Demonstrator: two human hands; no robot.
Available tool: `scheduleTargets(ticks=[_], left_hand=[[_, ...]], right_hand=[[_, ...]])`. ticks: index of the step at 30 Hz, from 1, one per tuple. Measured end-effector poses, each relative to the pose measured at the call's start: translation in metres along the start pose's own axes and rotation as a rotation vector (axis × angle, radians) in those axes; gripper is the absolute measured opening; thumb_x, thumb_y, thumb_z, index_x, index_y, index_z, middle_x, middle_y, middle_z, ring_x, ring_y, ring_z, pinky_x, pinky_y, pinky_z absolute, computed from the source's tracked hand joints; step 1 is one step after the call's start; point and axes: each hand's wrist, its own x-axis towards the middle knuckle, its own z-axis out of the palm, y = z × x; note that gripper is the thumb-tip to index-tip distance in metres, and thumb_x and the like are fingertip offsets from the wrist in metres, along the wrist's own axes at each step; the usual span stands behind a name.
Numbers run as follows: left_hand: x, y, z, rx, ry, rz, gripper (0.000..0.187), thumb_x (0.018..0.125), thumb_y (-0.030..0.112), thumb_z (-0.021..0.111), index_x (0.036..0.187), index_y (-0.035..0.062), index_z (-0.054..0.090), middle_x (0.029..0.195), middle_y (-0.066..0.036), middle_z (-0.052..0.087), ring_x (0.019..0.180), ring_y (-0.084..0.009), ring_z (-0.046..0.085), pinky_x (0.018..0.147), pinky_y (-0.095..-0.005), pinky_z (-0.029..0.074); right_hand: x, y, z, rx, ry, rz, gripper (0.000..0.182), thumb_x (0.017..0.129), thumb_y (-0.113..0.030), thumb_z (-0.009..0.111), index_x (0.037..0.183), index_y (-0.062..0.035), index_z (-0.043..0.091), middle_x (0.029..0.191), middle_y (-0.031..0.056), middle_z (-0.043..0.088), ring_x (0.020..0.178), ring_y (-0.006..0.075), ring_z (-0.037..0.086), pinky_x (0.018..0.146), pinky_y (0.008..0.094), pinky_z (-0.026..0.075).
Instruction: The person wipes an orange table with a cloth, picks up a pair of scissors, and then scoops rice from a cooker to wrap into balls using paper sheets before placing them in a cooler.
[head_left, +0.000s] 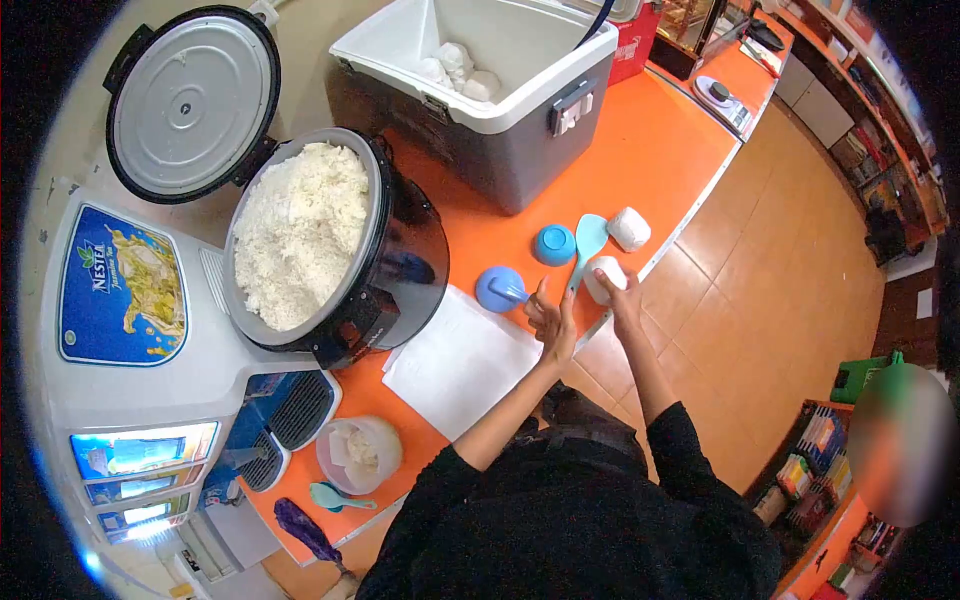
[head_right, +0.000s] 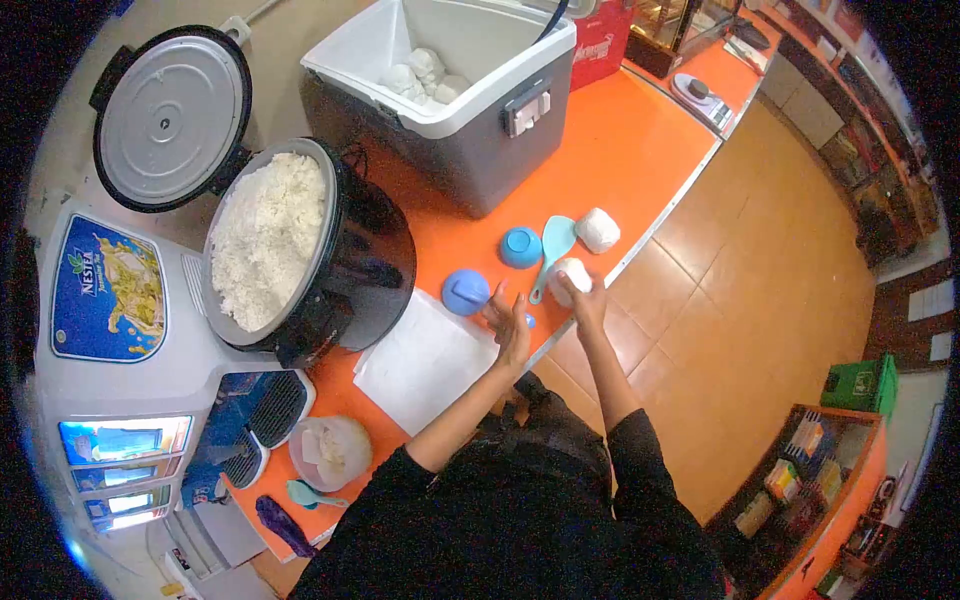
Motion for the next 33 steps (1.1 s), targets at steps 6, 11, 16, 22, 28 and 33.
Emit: scheduleTargets(ticks=[6, 11, 16, 22, 28, 33], left_hand=[[0.001, -0.057, -0.062, 0.145, -0.025, 0.256, 0.056, 0.093, 0.050, 0.053, 0.136, 0.0148, 0.042, 0.130, -0.019, 0.030, 0.123, -0.0348, 0.027, 0.104, -0.0522, 0.019], [-0.021, -0.089, -0.136, 0.231, 0.195, 0.232, 0.037, 0.089, 0.023, 0.062, 0.124, 0.0131, 0.054, 0.119, -0.015, 0.040, 0.119, -0.0302, 0.033, 0.102, -0.0465, 0.025], [-0.049, -0.107, -0.201, 0.213, 0.415, 0.269, 0.032, 0.083, 0.010, 0.063, 0.115, 0.0095, 0.056, 0.115, -0.015, 0.047, 0.113, -0.0304, 0.039, 0.100, -0.0433, 0.029], [-0.083, -0.033, -0.259, 0.201, 0.743, 0.456, 0.032, 0.081, 0.004, 0.061, 0.112, 0.0005, 0.051, 0.113, -0.017, 0.045, 0.111, -0.0331, 0.041, 0.100, -0.0427, 0.031], [-0.060, 0.038, -0.285, 0.243, 0.894, 0.682, 0.051, 0.084, 0.021, 0.066, 0.124, 0.0009, 0.041, 0.120, -0.019, 0.035, 0.118, -0.0374, 0.033, 0.101, -0.0495, 0.025], [-0.019, 0.069, -0.288, 0.497, 1.069, 0.780, 0.054, 0.092, 0.042, 0.054, 0.125, 0.0031, 0.039, 0.124, -0.017, 0.030, 0.123, -0.0345, 0.025, 0.100, -0.0531, 0.017]], right_hand=[[0.038, -0.012, -0.003, -0.952, 0.202, -0.390, 0.063, 0.077, -0.043, 0.075, 0.127, -0.0096, 0.053, 0.123, 0.0149, 0.053, 0.115, 0.0329, 0.048, 0.096, 0.0519, 0.036], [-0.053, -0.023, 0.052, -1.038, -0.409, -0.927, 0.061, 0.080, -0.029, 0.070, 0.132, -0.0100, 0.044, 0.112, 0.0176, 0.054, 0.109, 0.0364, 0.052, 0.087, 0.0506, 0.040], [-0.033, 0.005, 0.086, -0.981, -0.347, -0.830, 0.046, 0.089, -0.009, 0.057, 0.130, -0.0023, 0.038, 0.077, 0.0212, 0.058, 0.074, 0.0419, 0.062, 0.061, 0.0478, 0.046], [-0.086, -0.246, 0.164, -0.419, -0.385, -1.127, 0.039, 0.097, -0.035, 0.056, 0.121, -0.0060, 0.046, 0.076, 0.0188, 0.060, 0.073, 0.0375, 0.065, 0.058, 0.0393, 0.042], [-0.075, -0.348, 0.302, -1.110, -0.419, -1.801, 0.025, 0.090, -0.015, 0.054, 0.112, -0.0040, 0.052, 0.077, 0.0195, 0.067, 0.069, 0.0384, 0.066, 0.060, 0.0482, 0.050], [-0.095, -0.346, 0.337, -1.598, -0.561, -2.021, 0.020, 0.086, -0.019, 0.057, 0.100, -0.0047, 0.056, 0.073, 0.0160, 0.066, 0.067, 0.0338, 0.067, 0.060, 0.0438, 0.054]])
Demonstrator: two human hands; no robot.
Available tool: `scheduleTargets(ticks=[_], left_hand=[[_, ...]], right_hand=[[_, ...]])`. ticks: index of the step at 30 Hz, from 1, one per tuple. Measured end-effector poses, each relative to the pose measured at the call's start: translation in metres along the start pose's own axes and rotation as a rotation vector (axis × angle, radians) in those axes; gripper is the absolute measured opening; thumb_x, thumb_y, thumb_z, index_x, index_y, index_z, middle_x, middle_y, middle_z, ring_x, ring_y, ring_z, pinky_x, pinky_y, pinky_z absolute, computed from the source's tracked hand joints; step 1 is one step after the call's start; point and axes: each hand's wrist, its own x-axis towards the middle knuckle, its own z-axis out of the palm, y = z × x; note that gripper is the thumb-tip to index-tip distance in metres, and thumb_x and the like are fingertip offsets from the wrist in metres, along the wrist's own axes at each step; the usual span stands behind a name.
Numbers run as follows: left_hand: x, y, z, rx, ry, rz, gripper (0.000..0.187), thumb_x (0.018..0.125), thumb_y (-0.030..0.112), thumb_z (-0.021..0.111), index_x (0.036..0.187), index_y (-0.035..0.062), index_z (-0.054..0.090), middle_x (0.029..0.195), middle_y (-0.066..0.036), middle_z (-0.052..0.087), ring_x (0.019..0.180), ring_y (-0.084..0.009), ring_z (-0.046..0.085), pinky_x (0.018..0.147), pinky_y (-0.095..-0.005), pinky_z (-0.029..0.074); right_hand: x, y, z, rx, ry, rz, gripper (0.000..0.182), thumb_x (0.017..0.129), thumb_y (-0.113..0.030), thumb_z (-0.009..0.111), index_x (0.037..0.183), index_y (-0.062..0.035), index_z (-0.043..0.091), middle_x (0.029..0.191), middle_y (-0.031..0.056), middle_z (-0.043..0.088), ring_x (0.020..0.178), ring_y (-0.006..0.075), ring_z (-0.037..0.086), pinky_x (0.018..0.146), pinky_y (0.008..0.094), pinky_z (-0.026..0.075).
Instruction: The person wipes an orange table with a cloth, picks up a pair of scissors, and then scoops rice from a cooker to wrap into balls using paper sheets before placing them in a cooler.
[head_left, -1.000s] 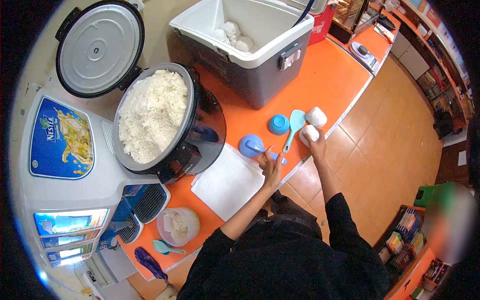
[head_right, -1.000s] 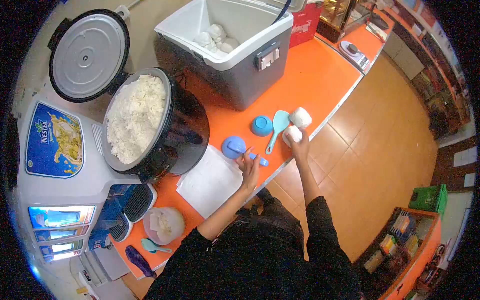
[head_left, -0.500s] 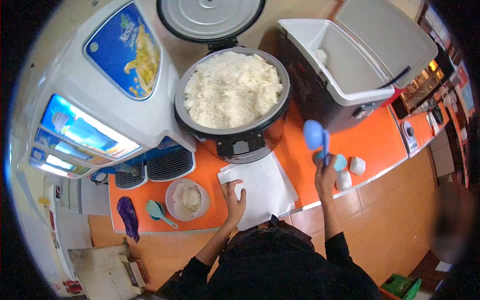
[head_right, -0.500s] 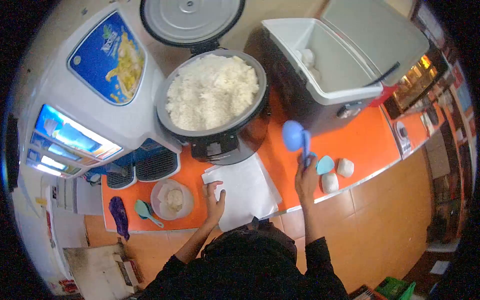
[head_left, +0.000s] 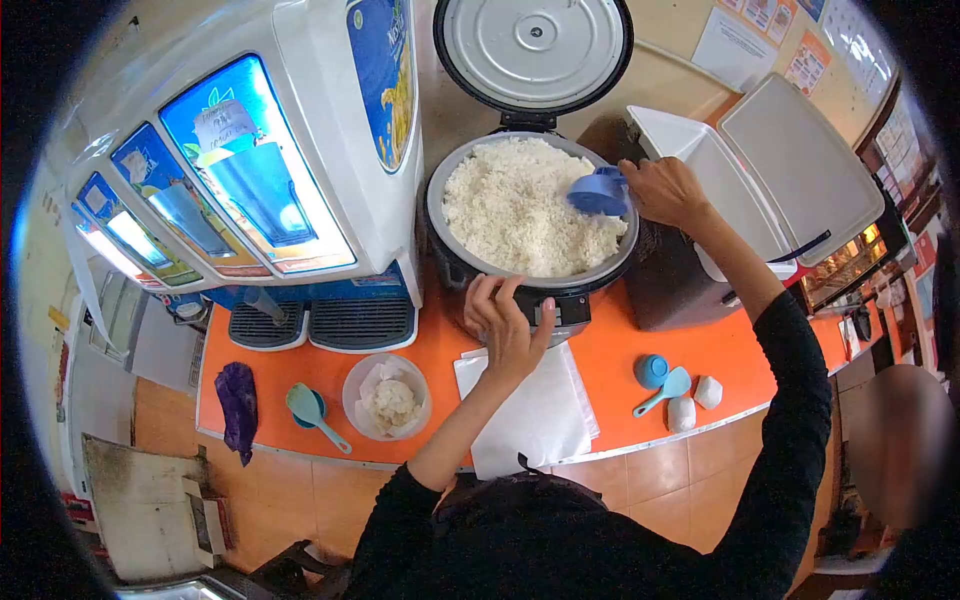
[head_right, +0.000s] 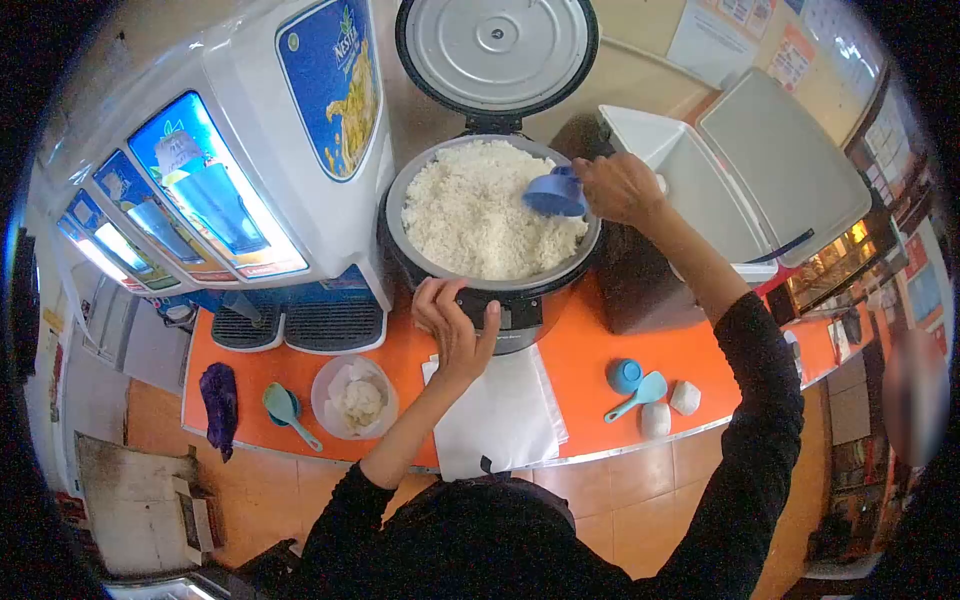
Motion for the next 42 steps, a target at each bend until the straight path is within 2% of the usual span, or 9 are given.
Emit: scheduleTargets(ticks=[6, 13, 19, 21, 22, 26, 28, 35, 42], left_hand=[[0.008, -0.003, 0.020, 0.077, 0.259, 0.012, 0.045, 0.091, 0.037, 0.053, 0.116, 0.0016, 0.044, 0.116, -0.016, 0.037, 0.117, -0.0347, 0.032, 0.098, -0.0522, 0.019], [0.006, -0.007, 0.024, 0.057, 0.283, 0.023, 0.043, 0.090, 0.037, 0.054, 0.113, 0.0017, 0.045, 0.115, -0.016, 0.037, 0.116, -0.0341, 0.032, 0.097, -0.0516, 0.020], [0.007, -0.001, 0.018, 0.047, 0.236, -0.015, 0.041, 0.089, 0.032, 0.057, 0.114, 0.0019, 0.044, 0.115, -0.017, 0.037, 0.115, -0.0334, 0.032, 0.096, -0.0503, 0.020], [0.005, 0.005, 0.015, -0.030, 0.179, -0.205, 0.046, 0.085, 0.032, 0.062, 0.115, 0.0037, 0.041, 0.115, -0.015, 0.034, 0.113, -0.0329, 0.031, 0.096, -0.0497, 0.020], [-0.001, 0.008, 0.015, -0.032, 0.178, -0.206, 0.046, 0.085, 0.032, 0.062, 0.115, 0.0037, 0.041, 0.115, -0.015, 0.034, 0.113, -0.0329, 0.031, 0.096, -0.0497, 0.020], [-0.037, 0.026, 0.018, -0.257, 0.162, -0.615, 0.071, 0.077, 0.035, 0.075, 0.119, 0.0013, 0.029, 0.114, -0.015, 0.028, 0.114, -0.0304, 0.028, 0.097, -0.0502, 0.019], [-0.040, 0.034, 0.019, -0.397, 0.038, -0.931, 0.082, 0.072, 0.035, 0.080, 0.119, 0.0005, 0.022, 0.112, -0.013, 0.025, 0.112, -0.0268, 0.027, 0.099, -0.0496, 0.018], [-0.045, 0.034, 0.040, -0.446, 0.101, -0.919, 0.071, 0.070, 0.018, 0.072, 0.115, -0.0044, 0.020, 0.113, -0.014, 0.023, 0.113, -0.0275, 0.026, 0.101, -0.0488, 0.020], [-0.043, 0.032, 0.033, -0.389, 0.006, -0.824, 0.066, 0.070, 0.014, 0.068, 0.111, -0.0063, 0.020, 0.112, -0.016, 0.022, 0.114, -0.0293, 0.025, 0.102, -0.0501, 0.019]], right_hand=[[-0.013, 0.008, 0.002, 0.043, -0.023, -0.120, 0.025, 0.088, -0.026, 0.060, 0.102, -0.0064, 0.055, 0.073, 0.0136, 0.066, 0.066, 0.0322, 0.067, 0.058, 0.0433, 0.054], [-0.020, 0.004, -0.008, 0.089, -0.015, -0.080, 0.028, 0.088, -0.023, 0.061, 0.111, -0.0088, 0.053, 0.080, 0.0149, 0.068, 0.069, 0.0346, 0.067, 0.059, 0.0448, 0.053], [-0.019, 0.050, -0.006, 0.416, -0.101, 0.191, 0.064, 0.081, -0.057, 0.062, 0.123, -0.0097, 0.054, 0.093, 0.0208, 0.069, 0.089, 0.0375, 0.067, 0.083, 0.0491, 0.049], [-0.014, 0.047, -0.029, 0.447, -0.193, 0.283, 0.076, 0.076, -0.071, 0.056, 0.120, -0.0093, 0.058, 0.100, 0.0209, 0.068, 0.095, 0.0364, 0.066, 0.086, 0.0484, 0.048], [-0.011, 0.042, -0.038, 0.448, -0.245, 0.275, 0.059, 0.076, -0.057, 0.066, 0.113, -0.0110, 0.062, 0.096, 0.0155, 0.068, 0.095, 0.0338, 0.065, 0.087, 0.0479, 0.045], [-0.010, 0.028, 0.006, 0.326, -0.035, -0.085, 0.057, 0.060, -0.021, 0.069, 0.117, -0.0194, 0.062, 0.095, 0.0093, 0.063, 0.100, 0.0293, 0.059, 0.091, 0.0447, 0.039], [-0.011, 0.008, 0.000, 0.279, -0.055, -0.110, 0.060, 0.058, -0.020, 0.072, 0.117, -0.0195, 0.062, 0.098, 0.0088, 0.063, 0.103, 0.0289, 0.058, 0.093, 0.0446, 0.038], [0.013, -0.063, 0.034, 0.233, 0.222, -0.162, 0.080, 0.044, -0.027, 0.087, 0.120, -0.0224, 0.062, 0.113, 0.0069, 0.058, 0.113, 0.0267, 0.051, 0.102, 0.0461, 0.034], [0.054, -0.044, 0.003, 0.198, 0.388, -0.267, 0.068, 0.052, -0.023, 0.083, 0.117, -0.0217, 0.062, 0.111, 0.0061, 0.059, 0.110, 0.0268, 0.051, 0.099, 0.0461, 0.034]])
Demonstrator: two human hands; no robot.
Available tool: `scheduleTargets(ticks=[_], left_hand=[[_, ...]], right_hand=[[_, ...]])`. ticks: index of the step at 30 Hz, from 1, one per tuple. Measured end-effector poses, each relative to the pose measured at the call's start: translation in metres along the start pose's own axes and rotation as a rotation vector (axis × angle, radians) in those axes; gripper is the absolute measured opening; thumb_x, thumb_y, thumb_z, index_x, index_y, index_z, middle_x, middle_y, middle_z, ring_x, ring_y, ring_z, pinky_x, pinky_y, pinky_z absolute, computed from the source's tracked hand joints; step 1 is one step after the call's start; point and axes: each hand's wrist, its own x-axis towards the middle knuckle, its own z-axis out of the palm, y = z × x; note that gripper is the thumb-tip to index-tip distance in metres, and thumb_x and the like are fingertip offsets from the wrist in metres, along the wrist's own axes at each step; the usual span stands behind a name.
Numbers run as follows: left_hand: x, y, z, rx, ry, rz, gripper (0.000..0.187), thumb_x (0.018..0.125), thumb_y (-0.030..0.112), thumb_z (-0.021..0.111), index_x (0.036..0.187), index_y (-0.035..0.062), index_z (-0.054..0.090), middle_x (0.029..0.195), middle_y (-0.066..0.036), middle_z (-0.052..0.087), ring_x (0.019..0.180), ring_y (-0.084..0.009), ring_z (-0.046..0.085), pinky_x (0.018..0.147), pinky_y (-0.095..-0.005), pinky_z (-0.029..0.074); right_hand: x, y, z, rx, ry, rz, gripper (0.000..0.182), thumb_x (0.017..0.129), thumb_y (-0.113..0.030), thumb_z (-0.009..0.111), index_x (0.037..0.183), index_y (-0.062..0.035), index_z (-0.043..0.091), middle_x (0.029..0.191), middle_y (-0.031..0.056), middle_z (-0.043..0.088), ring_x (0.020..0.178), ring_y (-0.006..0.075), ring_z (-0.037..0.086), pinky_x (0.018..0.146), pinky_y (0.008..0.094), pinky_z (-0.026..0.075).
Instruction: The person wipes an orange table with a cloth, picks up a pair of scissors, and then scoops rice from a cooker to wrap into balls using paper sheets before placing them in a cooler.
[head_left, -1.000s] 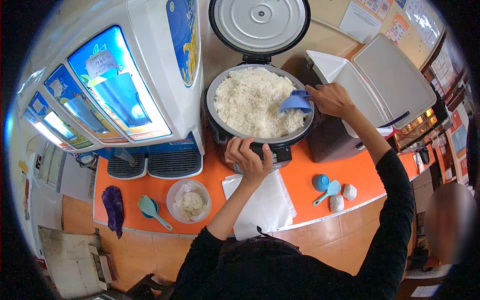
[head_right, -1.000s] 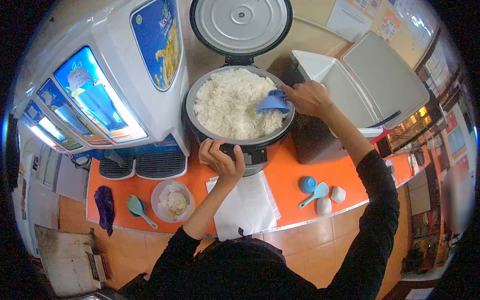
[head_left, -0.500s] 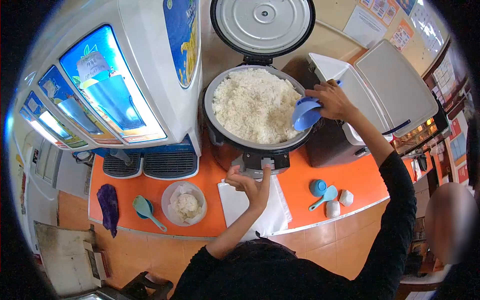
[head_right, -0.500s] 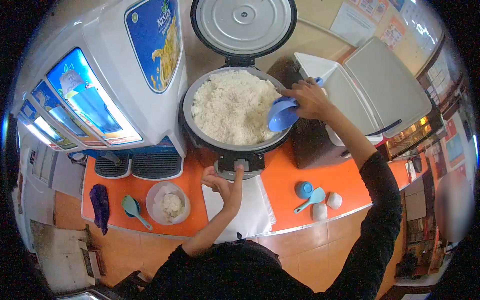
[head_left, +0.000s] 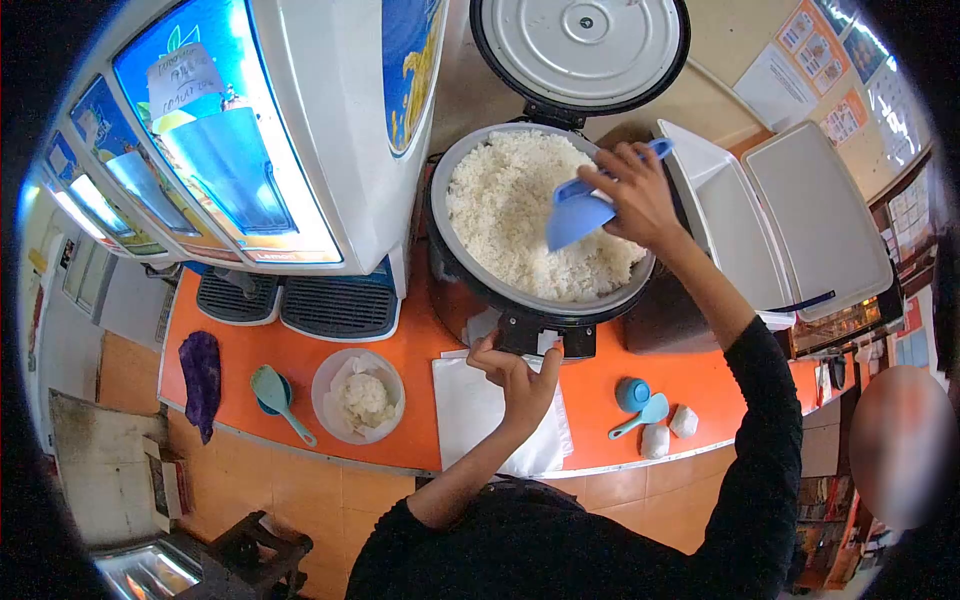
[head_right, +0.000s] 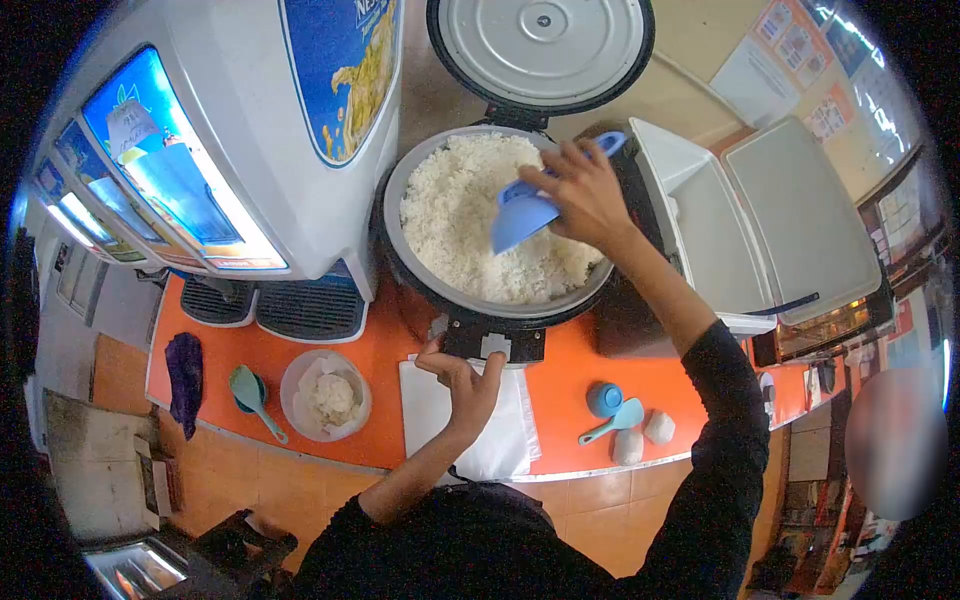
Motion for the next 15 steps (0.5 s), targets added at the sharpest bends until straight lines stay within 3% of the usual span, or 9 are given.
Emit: scheduleTargets(ticks=[3, 5, 8, 14, 15], left_hand=[[-0.001, -0.003, 0.001, -0.022, 0.011, 0.041, 0.064, 0.070, 0.013, 0.067, 0.109, -0.0064, 0.020, 0.112, -0.016, 0.022, 0.114, -0.0291, 0.025, 0.103, -0.0497, 0.018], [-0.001, -0.012, 0.009, -0.041, 0.021, 0.071, 0.062, 0.070, 0.012, 0.067, 0.107, -0.0063, 0.020, 0.111, -0.016, 0.022, 0.113, -0.0287, 0.024, 0.103, -0.0491, 0.018], [-0.007, -0.022, 0.017, -0.010, 0.046, 0.087, 0.072, 0.075, 0.022, 0.074, 0.112, -0.0069, 0.019, 0.115, -0.019, 0.022, 0.116, -0.0328, 0.023, 0.104, -0.0509, 0.015], [-0.003, -0.015, 0.020, -0.117, 0.052, 0.150, 0.063, 0.079, 0.013, 0.068, 0.113, -0.0059, 0.018, 0.114, -0.019, 0.021, 0.117, -0.0325, 0.020, 0.104, -0.0531, 0.012], [0.000, -0.001, 0.016, -0.161, 0.062, 0.160, 0.061, 0.074, 0.008, 0.063, 0.111, -0.0038, 0.016, 0.113, -0.017, 0.021, 0.116, -0.0293, 0.021, 0.105, -0.0507, 0.011]], right_hand=[[-0.019, 0.025, -0.037, 0.001, 0.021, 0.153, 0.058, 0.058, -0.016, 0.077, 0.115, -0.0203, 0.063, 0.111, 0.0065, 0.059, 0.109, 0.0275, 0.051, 0.098, 0.0477, 0.034], [-0.048, 0.035, -0.033, -0.013, -0.080, 0.123, 0.056, 0.058, -0.017, 0.077, 0.112, -0.0198, 0.064, 0.111, 0.0063, 0.059, 0.110, 0.0278, 0.050, 0.099, 0.0483, 0.034], [-0.073, 0.020, -0.025, -0.041, -0.185, 0.080, 0.055, 0.058, -0.019, 0.079, 0.111, -0.0208, 0.064, 0.111, 0.0057, 0.059, 0.110, 0.0289, 0.050, 0.102, 0.0478, 0.033], [-0.047, 0.006, 0.011, -0.151, -0.141, 0.024, 0.040, 0.071, -0.018, 0.069, 0.110, -0.0227, 0.063, 0.114, 0.0055, 0.058, 0.110, 0.0279, 0.051, 0.104, 0.0458, 0.033], [-0.043, 0.005, 0.016, -0.171, -0.117, -0.035, 0.036, 0.074, -0.017, 0.066, 0.110, -0.0230, 0.063, 0.114, 0.0053, 0.058, 0.111, 0.0278, 0.051, 0.104, 0.0452, 0.034]])
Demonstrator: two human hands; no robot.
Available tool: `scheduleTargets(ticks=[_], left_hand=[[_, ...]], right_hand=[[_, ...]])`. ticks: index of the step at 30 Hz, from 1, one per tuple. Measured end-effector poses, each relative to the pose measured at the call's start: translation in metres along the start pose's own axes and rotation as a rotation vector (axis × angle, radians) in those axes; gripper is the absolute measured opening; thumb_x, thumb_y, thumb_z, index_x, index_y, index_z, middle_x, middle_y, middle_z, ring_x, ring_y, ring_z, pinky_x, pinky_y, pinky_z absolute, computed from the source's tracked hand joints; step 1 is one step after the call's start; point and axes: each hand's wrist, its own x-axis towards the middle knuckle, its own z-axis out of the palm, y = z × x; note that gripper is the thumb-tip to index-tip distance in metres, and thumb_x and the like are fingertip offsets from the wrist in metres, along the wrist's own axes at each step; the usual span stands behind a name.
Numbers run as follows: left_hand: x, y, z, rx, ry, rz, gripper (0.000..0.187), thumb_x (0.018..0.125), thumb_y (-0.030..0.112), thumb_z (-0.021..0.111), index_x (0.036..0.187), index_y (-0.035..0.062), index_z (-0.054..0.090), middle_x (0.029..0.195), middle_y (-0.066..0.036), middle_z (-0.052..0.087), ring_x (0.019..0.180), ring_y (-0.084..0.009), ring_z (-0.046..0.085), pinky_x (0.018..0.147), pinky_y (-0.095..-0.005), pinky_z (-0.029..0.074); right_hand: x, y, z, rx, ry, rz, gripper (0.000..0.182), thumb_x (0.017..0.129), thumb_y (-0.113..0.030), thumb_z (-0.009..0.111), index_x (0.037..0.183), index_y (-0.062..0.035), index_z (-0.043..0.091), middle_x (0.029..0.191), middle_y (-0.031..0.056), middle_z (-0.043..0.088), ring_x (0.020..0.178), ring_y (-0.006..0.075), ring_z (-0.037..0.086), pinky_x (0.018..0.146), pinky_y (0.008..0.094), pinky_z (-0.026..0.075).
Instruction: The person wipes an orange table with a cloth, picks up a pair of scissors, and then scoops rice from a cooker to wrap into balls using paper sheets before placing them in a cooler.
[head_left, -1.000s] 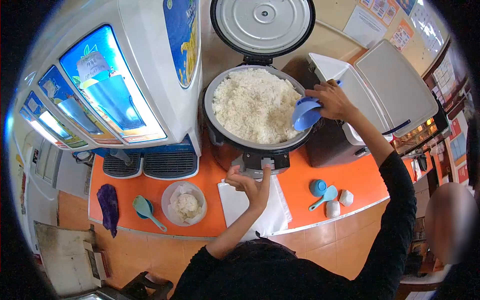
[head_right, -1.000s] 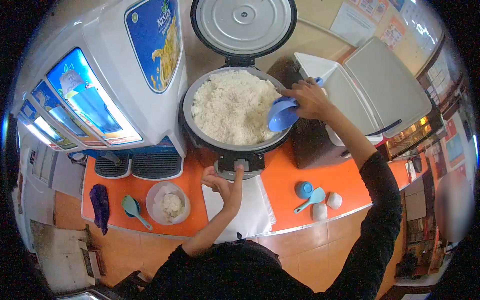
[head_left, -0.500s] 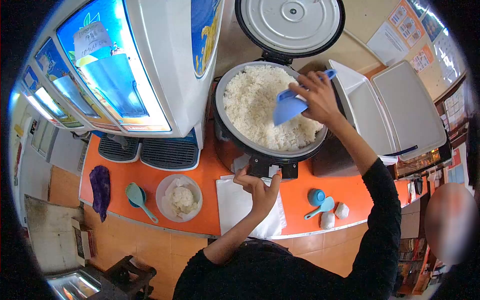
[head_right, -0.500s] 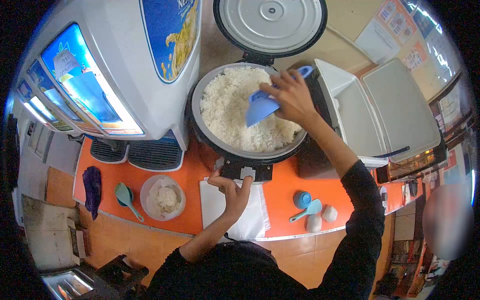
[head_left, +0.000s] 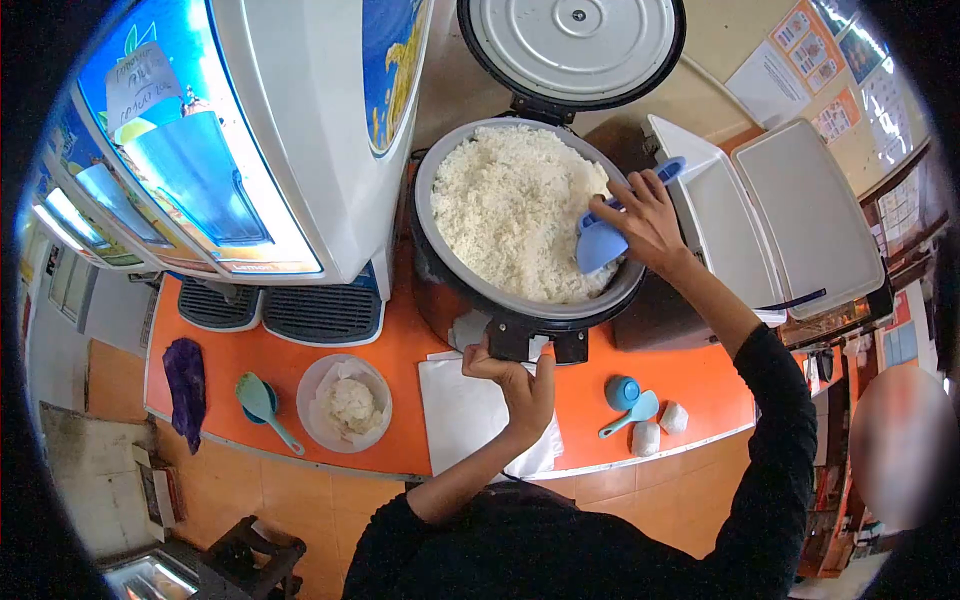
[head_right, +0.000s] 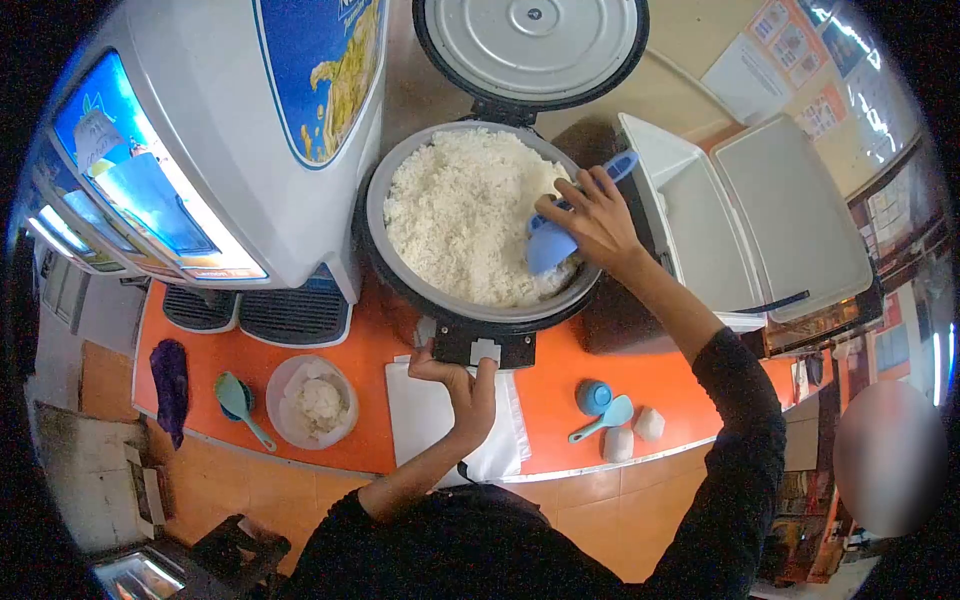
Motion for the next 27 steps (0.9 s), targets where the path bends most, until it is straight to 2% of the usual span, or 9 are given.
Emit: scheduleTargets(ticks=[2, 6, 12, 16, 17, 20, 21, 24, 27], left_hand=[[0.000, 0.004, -0.003, -0.045, 0.014, 0.012, 0.060, 0.070, 0.002, 0.058, 0.110, -0.0016, 0.014, 0.112, -0.015, 0.021, 0.114, -0.0261, 0.021, 0.106, -0.0483, 0.011], [-0.006, -0.007, 0.003, -0.020, 0.033, 0.044, 0.061, 0.078, 0.010, 0.066, 0.113, -0.0050, 0.018, 0.115, -0.019, 0.020, 0.117, -0.0324, 0.020, 0.105, -0.0514, 0.011], [0.000, 0.002, 0.002, -0.074, 0.047, -0.031, 0.059, 0.075, 0.013, 0.063, 0.110, -0.0049, 0.019, 0.113, -0.019, 0.020, 0.116, -0.0326, 0.020, 0.107, -0.0526, 0.009], [0.002, -0.003, -0.009, 0.058, -0.029, -0.062, 0.052, 0.077, 0.019, 0.061, 0.105, -0.0042, 0.023, 0.113, -0.017, 0.024, 0.117, -0.0289, 0.023, 0.109, -0.0467, 0.010], [0.005, -0.006, -0.007, 0.052, -0.033, -0.030, 0.059, 0.077, 0.022, 0.062, 0.108, -0.0067, 0.021, 0.113, -0.019, 0.023, 0.116, -0.0303, 0.021, 0.109, -0.0497, 0.008], [0.001, -0.018, 0.000, 0.097, 0.013, 0.012, 0.065, 0.077, 0.025, 0.064, 0.111, -0.0101, 0.020, 0.115, -0.022, 0.022, 0.115, -0.0321, 0.021, 0.107, -0.0523, 0.010], [0.001, -0.010, -0.004, 0.055, -0.017, -0.017, 0.066, 0.077, 0.024, 0.064, 0.113, -0.0105, 0.021, 0.116, -0.023, 0.023, 0.116, -0.0328, 0.021, 0.106, -0.0521, 0.012], [0.001, -0.012, -0.007, 0.070, -0.037, -0.011, 0.067, 0.077, 0.024, 0.065, 0.115, -0.0110, 0.022, 0.118, -0.024, 0.023, 0.117, -0.0340, 0.022, 0.106, -0.0517, 0.014], [0.007, -0.013, -0.002, 0.125, 0.012, 0.034, 0.065, 0.076, 0.024, 0.064, 0.113, -0.0091, 0.023, 0.117, -0.022, 0.024, 0.116, -0.0334, 0.023, 0.106, -0.0499, 0.014]], right_hand=[[0.007, 0.000, 0.009, -0.014, 0.043, 0.006, 0.032, 0.078, -0.015, 0.061, 0.109, -0.0235, 0.062, 0.111, 0.0055, 0.058, 0.110, 0.0276, 0.052, 0.104, 0.0443, 0.034], [0.018, -0.005, 0.017, -0.074, 0.085, -0.004, 0.032, 0.078, -0.017, 0.062, 0.110, -0.0210, 0.059, 0.110, 0.0077, 0.058, 0.111, 0.0271, 0.053, 0.102, 0.0421, 0.035], [0.039, -0.026, 0.006, -0.104, 0.076, 0.289, 0.058, 0.065, -0.028, 0.078, 0.117, -0.0177, 0.055, 0.107, 0.0129, 0.062, 0.109, 0.0264, 0.056, 0.096, 0.0381, 0.036], [0.039, -0.016, -0.015, 0.064, -0.054, 0.405, 0.047, 0.067, -0.024, 0.073, 0.111, -0.0121, 0.058, 0.092, 0.0150, 0.068, 0.090, 0.0288, 0.066, 0.087, 0.0382, 0.041], [0.039, -0.007, -0.026, 0.104, -0.005, 0.448, 0.042, 0.068, -0.020, 0.069, 0.106, -0.0083, 0.059, 0.082, 0.0150, 0.067, 0.076, 0.0313, 0.067, 0.078, 0.0413, 0.045], [0.053, 0.023, -0.036, 0.023, 0.159, 0.628, 0.046, 0.069, -0.022, 0.068, 0.112, -0.0080, 0.056, 0.079, 0.0136, 0.064, 0.072, 0.0307, 0.067, 0.068, 0.0440, 0.049], [0.061, 0.029, -0.023, -0.052, 0.135, 0.613, 0.046, 0.071, -0.020, 0.066, 0.112, -0.0055, 0.054, 0.083, 0.0142, 0.063, 0.070, 0.0299, 0.066, 0.059, 0.0414, 0.049], [0.071, 0.003, 0.012, -0.205, 0.109, 0.374, 0.034, 0.072, -0.019, 0.067, 0.099, -0.0048, 0.052, 0.079, 0.0122, 0.062, 0.070, 0.0278, 0.066, 0.064, 0.0359, 0.049], [0.050, -0.018, 0.004, -0.178, 0.104, 0.337, 0.045, 0.070, -0.020, 0.070, 0.106, -0.0030, 0.051, 0.083, 0.0100, 0.059, 0.069, 0.0239, 0.066, 0.060, 0.0348, 0.051]])
